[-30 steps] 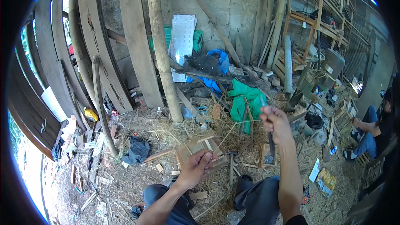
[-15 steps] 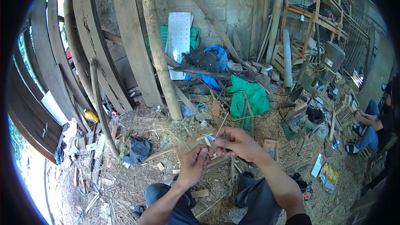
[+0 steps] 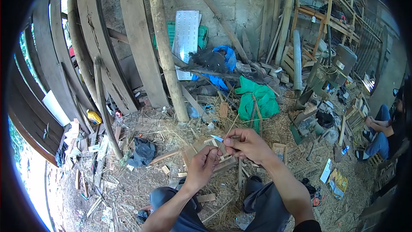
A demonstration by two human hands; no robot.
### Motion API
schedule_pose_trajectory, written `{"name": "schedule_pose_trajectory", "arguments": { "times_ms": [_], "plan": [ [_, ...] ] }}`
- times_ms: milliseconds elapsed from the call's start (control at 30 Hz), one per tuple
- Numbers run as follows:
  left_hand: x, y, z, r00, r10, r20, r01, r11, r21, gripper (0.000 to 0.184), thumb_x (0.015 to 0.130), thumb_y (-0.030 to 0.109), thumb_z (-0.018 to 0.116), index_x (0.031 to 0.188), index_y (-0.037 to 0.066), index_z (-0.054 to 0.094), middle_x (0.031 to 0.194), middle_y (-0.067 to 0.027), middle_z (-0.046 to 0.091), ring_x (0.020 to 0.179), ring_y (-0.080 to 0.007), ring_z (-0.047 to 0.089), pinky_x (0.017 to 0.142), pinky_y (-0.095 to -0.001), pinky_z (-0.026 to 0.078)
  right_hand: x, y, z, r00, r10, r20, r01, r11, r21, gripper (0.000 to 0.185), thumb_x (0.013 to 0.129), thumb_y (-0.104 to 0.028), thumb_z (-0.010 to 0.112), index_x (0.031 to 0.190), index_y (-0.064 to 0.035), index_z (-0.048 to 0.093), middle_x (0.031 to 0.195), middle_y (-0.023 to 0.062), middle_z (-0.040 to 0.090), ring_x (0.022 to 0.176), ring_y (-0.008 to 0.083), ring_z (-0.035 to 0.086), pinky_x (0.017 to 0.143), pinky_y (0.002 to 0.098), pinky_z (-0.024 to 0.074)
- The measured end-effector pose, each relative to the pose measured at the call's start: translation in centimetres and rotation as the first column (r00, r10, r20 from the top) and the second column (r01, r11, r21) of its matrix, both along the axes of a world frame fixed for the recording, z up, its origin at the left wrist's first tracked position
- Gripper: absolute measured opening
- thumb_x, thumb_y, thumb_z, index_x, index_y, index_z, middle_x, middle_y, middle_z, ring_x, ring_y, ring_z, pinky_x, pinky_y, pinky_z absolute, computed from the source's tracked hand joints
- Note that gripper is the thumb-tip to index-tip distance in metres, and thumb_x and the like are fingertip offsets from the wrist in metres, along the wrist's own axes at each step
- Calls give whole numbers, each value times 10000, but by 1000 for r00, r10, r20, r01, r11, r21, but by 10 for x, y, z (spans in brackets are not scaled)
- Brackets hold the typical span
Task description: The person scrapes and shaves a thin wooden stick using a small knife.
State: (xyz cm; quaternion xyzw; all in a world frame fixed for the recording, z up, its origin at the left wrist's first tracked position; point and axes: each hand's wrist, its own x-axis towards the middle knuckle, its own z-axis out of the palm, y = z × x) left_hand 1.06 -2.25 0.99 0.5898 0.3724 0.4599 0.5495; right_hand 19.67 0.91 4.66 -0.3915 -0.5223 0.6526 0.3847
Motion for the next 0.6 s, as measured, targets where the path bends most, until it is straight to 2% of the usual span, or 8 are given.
{"name": "schedule_pose_trajectory", "arguments": {
  "times_ms": [167,233,300,367,433,467,533,600],
  "plan": [
    [-3,0,1,995,-55,83,71,977,-202,251,1008,258,424,959,45,548,655,42,412,550,-31,336,481,-186,281,8,4,5,992,-97,76,96,995,13,138,924,-146,584,948,-11,598,675,7,562,464,16,376,403,177,253],
    [-6,0,3,990,-80,117,109,958,-265,253,1007,266,425,961,50,549,656,44,406,539,-29,329,471,-181,272,9,6,4,993,-118,-25,116,990,-74,155,917,-162,597,957,-12,602,683,5,563,459,17,374,405,173,257],
    [-4,0,9,975,-96,201,165,916,-365,229,1003,258,435,957,56,532,641,60,344,520,-22,282,456,-179,244,8,6,5,991,-137,9,137,987,-78,167,916,-167,597,972,-10,602,685,3,562,463,18,377,407,171,259],
    [-5,2,8,971,-95,218,174,908,-381,229,1003,262,435,955,58,529,644,60,341,515,-22,275,451,-181,236,11,5,6,985,-160,56,165,983,-84,180,914,-172,598,987,-8,603,686,1,560,467,19,381,409,169,262],
    [-8,3,9,968,-94,232,181,903,-389,230,1002,266,436,953,60,526,647,61,339,510,-22,268,446,-182,229,14,10,5,952,-280,120,276,960,48,214,917,-184,592,1023,-3,628,669,-22,535,460,14,370,408,178,275],
    [-11,0,11,962,-120,246,215,888,-406,228,1003,263,434,952,60,523,649,60,340,507,-23,265,444,-184,225,31,17,3,953,-279,120,275,960,50,214,917,-184,592,1023,-3,628,669,-22,535,460,14,370,408,178,275],
    [-17,0,8,953,-154,261,255,871,-419,225,1004,261,432,952,60,520,651,59,341,504,-24,261,442,-186,221,75,29,7,872,-489,-10,487,866,111,244,925,-207,575,1062,-11,623,661,-27,521,461,15,353,405,183,257],
    [-19,8,-4,974,-67,215,148,909,-389,222,1006,255,427,951,59,518,648,57,341,498,-25,256,438,-187,216,68,25,3,893,-449,-42,451,890,76,249,927,-209,571,1069,-11,619,662,-26,521,463,15,345,404,184,251]
  ]
}}
